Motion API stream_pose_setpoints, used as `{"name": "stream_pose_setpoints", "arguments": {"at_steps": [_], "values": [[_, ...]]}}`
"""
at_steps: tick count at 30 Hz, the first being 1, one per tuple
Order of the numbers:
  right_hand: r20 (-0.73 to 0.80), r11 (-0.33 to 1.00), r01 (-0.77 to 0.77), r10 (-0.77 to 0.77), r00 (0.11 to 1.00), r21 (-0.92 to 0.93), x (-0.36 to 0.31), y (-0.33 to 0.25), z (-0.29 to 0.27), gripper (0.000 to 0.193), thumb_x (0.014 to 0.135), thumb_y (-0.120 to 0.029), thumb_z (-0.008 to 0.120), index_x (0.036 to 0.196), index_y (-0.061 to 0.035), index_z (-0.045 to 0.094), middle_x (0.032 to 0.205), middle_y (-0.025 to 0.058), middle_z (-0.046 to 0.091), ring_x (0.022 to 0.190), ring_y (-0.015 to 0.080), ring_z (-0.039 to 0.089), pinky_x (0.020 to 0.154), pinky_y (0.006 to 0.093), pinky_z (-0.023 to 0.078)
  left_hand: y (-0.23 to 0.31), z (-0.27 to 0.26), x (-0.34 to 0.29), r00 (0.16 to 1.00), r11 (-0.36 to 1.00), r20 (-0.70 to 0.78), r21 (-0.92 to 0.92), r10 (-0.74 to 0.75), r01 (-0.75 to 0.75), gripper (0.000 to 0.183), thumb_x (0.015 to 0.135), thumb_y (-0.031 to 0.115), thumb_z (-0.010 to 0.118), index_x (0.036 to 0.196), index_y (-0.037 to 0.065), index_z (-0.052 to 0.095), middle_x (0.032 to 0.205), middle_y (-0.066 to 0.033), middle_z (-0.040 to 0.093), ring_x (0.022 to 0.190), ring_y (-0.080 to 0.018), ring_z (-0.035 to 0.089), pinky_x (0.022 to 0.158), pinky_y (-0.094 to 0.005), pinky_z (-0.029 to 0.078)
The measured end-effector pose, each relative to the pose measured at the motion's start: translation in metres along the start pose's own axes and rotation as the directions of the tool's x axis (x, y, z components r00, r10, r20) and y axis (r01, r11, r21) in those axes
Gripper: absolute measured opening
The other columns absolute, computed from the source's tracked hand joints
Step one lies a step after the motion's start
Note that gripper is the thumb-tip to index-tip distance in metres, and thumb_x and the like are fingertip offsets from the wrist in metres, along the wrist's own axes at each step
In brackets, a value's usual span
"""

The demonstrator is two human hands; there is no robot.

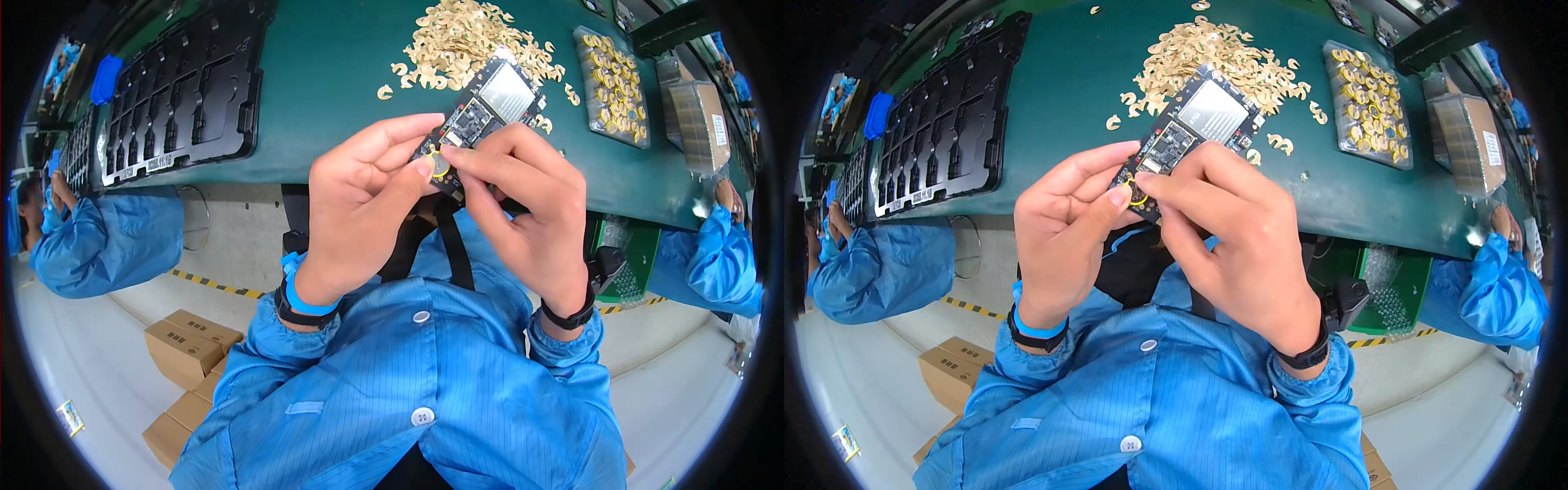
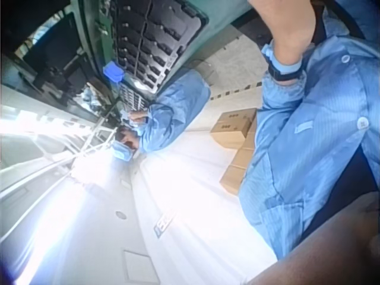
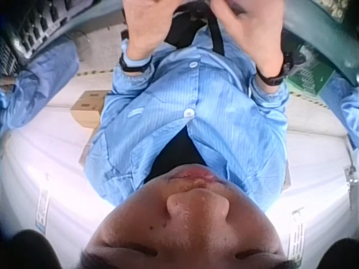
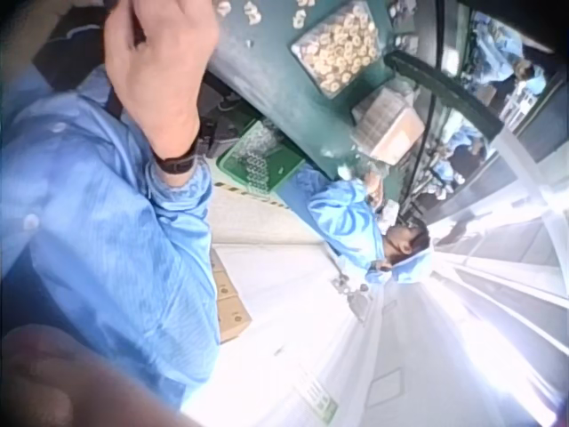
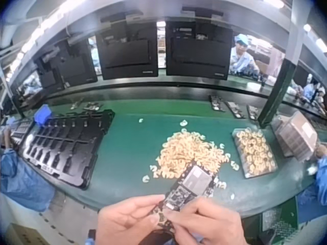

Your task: Manually assembling electronic circuit boards by attaching components.

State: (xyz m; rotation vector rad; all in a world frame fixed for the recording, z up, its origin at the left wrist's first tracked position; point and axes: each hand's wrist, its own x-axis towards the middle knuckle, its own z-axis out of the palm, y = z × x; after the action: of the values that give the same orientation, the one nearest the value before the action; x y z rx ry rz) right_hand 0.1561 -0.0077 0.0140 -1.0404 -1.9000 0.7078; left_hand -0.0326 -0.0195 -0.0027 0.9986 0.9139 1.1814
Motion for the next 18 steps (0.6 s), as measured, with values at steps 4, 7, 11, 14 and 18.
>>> {"name": "stream_pose_setpoints", "arguments": {"at_steps": [4, 7, 11, 14, 18], "values": [[-0.021, 0.993, 0.103, -0.105, 0.994, -0.062, -0.001, 0.004, 0.004, 0.027, 0.081, 0.012, 0.071, 0.105, 0.0012, 0.077, 0.085, 0.0082, 0.062, 0.071, 0.0184, 0.062, 0.059, 0.0297, 0.049, -0.001, 0.001, 0.003, 1.000, 0.999, 0.009, -0.040, 0.027, -0.027, 0.037, 0.102, -0.008, 0.053, 0.138, -0.015, 0.052, 0.128, -0.0251, 0.068, 0.113, -0.0227, 0.071, 0.096, -0.0335, 0.062], [-0.040, 0.984, 0.153, -0.158, 0.987, -0.094, -0.002, 0.008, 0.007, 0.031, 0.079, 0.013, 0.071, 0.108, 0.0005, 0.077, 0.086, 0.0094, 0.061, 0.072, 0.0219, 0.062, 0.060, 0.0314, 0.049, 0.000, 0.004, 0.005, 1.000, 0.998, 0.004, -0.059, 0.016, -0.016, 0.036, 0.102, -0.008, 0.053, 0.137, -0.015, 0.053, 0.127, -0.0251, 0.068, 0.113, -0.0230, 0.071, 0.096, -0.0345, 0.062], [0.014, 0.956, 0.231, -0.232, 0.973, -0.181, -0.005, 0.012, 0.006, 0.041, 0.072, 0.005, 0.075, 0.112, 0.0010, 0.072, 0.091, 0.0112, 0.058, 0.080, 0.0298, 0.062, 0.068, 0.0383, 0.054, 0.000, 0.007, 0.006, 0.997, 0.996, -0.066, -0.083, -0.051, 0.045, 0.035, 0.100, -0.010, 0.055, 0.135, -0.015, 0.053, 0.127, -0.0250, 0.068, 0.112, -0.0229, 0.071, 0.096, -0.0353, 0.062], [0.015, 0.974, 0.205, -0.205, 0.979, -0.100, -0.006, 0.015, 0.011, 0.038, 0.075, 0.005, 0.074, 0.112, 0.0010, 0.072, 0.094, 0.0106, 0.059, 0.083, 0.0274, 0.063, 0.069, 0.0364, 0.053, -0.011, 0.001, 0.003, 0.996, 0.998, -0.087, -0.067, -0.002, -0.004, 0.034, 0.100, -0.008, 0.059, 0.134, -0.012, 0.055, 0.126, -0.0190, 0.070, 0.107, -0.0158, 0.070, 0.087, -0.0276, 0.061], [-0.066, 0.986, 0.134, -0.128, 0.990, 0.102, -0.008, 0.021, 0.008, 0.031, 0.081, 0.005, 0.074, 0.112, 0.0013, 0.072, 0.094, 0.0091, 0.061, 0.078, 0.0217, 0.063, 0.066, 0.0326, 0.052, -0.014, 0.002, 0.005, 0.988, 0.990, -0.155, -0.137, -0.001, -0.021, 0.034, 0.098, -0.010, 0.061, 0.132, -0.012, 0.056, 0.126, -0.0215, 0.070, 0.106, -0.0182, 0.072, 0.085, -0.0281, 0.062]]}}
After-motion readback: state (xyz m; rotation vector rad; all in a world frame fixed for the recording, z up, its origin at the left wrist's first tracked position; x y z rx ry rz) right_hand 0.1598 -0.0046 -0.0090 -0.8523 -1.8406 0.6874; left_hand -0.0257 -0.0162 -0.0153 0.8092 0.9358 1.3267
